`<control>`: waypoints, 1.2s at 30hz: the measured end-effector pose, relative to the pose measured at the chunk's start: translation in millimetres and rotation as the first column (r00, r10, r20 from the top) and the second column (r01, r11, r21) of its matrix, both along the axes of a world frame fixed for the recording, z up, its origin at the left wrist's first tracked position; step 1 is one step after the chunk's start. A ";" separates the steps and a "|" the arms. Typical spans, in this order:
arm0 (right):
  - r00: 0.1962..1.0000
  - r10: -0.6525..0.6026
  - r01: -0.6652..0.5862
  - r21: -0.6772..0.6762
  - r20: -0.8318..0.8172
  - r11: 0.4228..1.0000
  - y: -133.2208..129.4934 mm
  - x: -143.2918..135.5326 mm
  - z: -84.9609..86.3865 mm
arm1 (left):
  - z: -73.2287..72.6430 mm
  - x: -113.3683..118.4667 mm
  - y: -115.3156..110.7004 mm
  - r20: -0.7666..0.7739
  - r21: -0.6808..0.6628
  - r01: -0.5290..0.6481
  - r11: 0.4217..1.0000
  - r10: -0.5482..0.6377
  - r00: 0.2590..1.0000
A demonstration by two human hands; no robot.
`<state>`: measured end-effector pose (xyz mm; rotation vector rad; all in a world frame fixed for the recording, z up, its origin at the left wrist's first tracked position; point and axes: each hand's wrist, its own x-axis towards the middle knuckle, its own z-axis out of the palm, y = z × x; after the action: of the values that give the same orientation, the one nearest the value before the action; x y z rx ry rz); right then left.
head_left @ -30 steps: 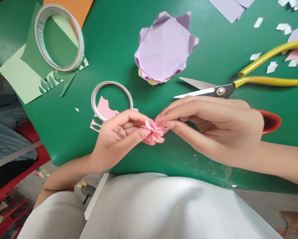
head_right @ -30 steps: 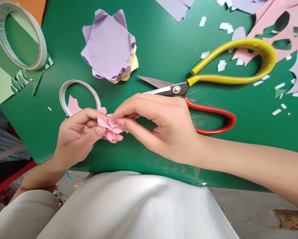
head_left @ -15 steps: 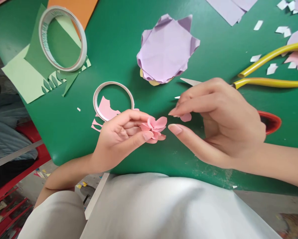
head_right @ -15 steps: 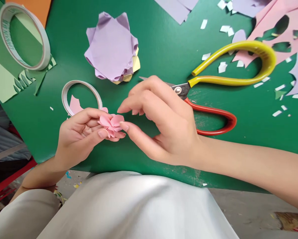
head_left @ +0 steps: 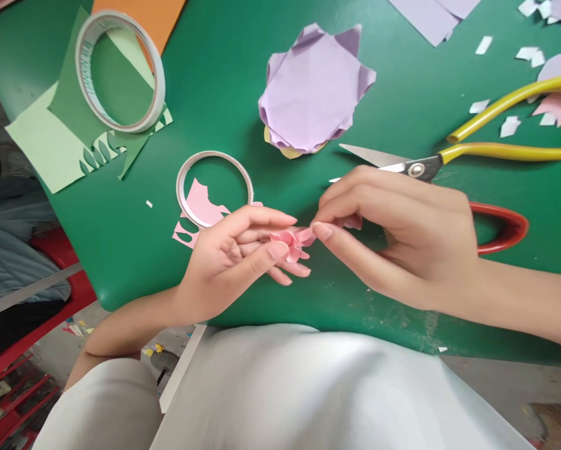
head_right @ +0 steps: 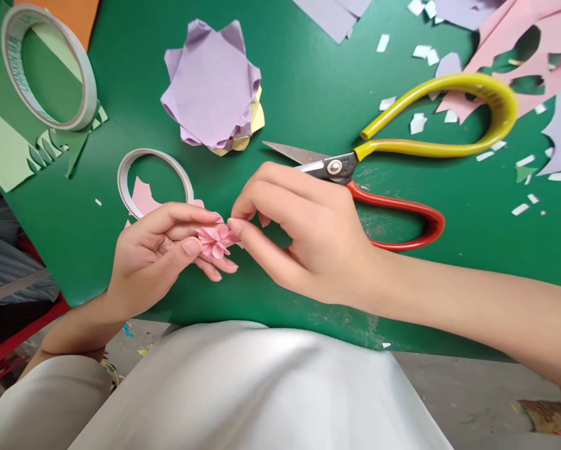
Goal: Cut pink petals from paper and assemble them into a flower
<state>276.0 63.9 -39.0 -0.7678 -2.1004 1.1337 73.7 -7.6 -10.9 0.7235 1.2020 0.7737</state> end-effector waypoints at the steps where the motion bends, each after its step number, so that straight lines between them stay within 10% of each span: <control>1: 1.000 -0.003 0.003 0.020 0.010 1.000 3.0 1.1 1.8 | 0.9 -0.7 -1.1 -0.008 0.011 0.019 1.000 -0.019 1.000; 15: 0.969 0.052 -0.141 0.364 0.243 0.921 8.7 6.6 -3.3 | -4.1 -1.1 0.9 -0.118 0.051 -0.004 0.999 0.010 0.993; 25: 0.940 0.019 -0.155 0.374 0.342 0.914 14.7 12.2 8.0 | -0.2 -8.5 -2.1 -0.324 0.208 0.161 0.965 -0.087 0.942; 31: 0.872 0.005 -0.245 0.427 0.490 0.870 37.9 23.8 4.3 | -2.4 -15.9 -0.5 -0.716 0.577 0.323 0.750 0.274 0.642; 36: 0.848 -0.006 -0.252 0.412 0.530 0.876 44.3 23.8 -3.3 | -13.2 -22.1 3.0 -0.910 0.411 0.605 0.682 0.343 0.231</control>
<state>299.8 108.2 -42.3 -0.7554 -2.7690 0.4422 51.6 -4.7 -24.1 2.2943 1.9120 0.5464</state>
